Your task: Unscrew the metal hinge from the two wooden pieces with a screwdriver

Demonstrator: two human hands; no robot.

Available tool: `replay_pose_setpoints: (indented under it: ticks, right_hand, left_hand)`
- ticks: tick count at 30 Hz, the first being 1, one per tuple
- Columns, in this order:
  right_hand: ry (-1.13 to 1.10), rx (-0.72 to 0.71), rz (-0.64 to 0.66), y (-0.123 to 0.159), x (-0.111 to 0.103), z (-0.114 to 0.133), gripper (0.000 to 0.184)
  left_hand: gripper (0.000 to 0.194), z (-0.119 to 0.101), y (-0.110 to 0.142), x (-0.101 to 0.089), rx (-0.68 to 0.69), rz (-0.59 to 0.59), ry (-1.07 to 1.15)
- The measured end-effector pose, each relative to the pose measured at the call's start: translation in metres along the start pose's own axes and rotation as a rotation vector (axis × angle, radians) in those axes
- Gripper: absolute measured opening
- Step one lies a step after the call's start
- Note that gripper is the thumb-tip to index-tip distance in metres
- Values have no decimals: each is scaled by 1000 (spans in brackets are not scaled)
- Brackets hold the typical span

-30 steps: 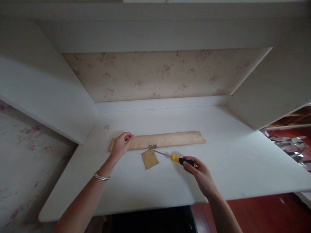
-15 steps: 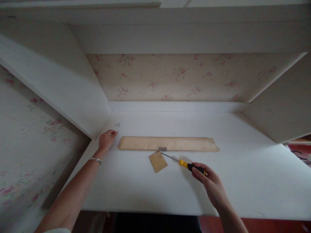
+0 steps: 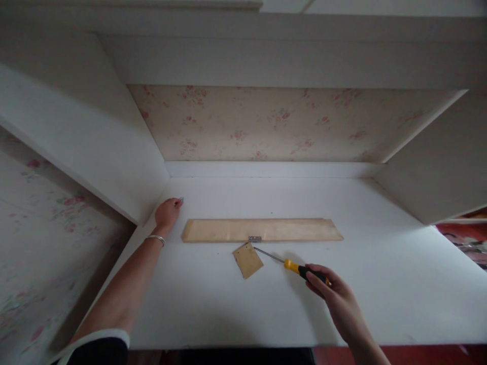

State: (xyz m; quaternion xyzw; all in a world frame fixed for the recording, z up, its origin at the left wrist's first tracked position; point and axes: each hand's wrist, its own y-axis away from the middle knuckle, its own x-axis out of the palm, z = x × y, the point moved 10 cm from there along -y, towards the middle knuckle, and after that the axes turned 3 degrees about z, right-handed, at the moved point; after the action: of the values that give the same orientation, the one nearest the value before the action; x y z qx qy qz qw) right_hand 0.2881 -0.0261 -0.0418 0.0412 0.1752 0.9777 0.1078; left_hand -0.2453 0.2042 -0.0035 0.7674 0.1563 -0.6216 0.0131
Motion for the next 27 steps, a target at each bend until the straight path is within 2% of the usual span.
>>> replay_pose_setpoints:
  ticks: [3, 5, 8, 11, 15, 18, 21, 24, 27]
  right_hand:
    - [6, 15, 8, 1, -1, 0, 34]
    - [17, 22, 15, 1, -1, 1, 33]
    - [36, 30, 33, -1, -1, 2, 33]
    - [49, 35, 47, -4, 1, 6, 32]
    - [56, 43, 51, -9, 4, 11, 32]
    - [52, 31, 43, -11, 5, 16, 33]
    - [48, 19, 31, -12, 4, 18, 33]
    - [41, 19, 37, -10, 4, 18, 33]
    - [36, 17, 42, -7, 6, 16, 32]
  left_hand:
    - [28, -1, -1, -3, 24, -8, 28]
    - [29, -5, 5, -13, 59, -58, 73]
    - [30, -18, 31, -33, 102, -136, 144]
    - [29, -54, 86, -41, 202, -79, 229]
    - [26, -135, 188, -30, 496, 163, 343]
    - [58, -175, 239, -14, 555, 260, 326]
    - [79, -192, 252, 0, 511, 245, 273]
    - [77, -202, 248, 6, 495, 221, 261]
    - [71, -207, 244, 4, 516, 211, 283]
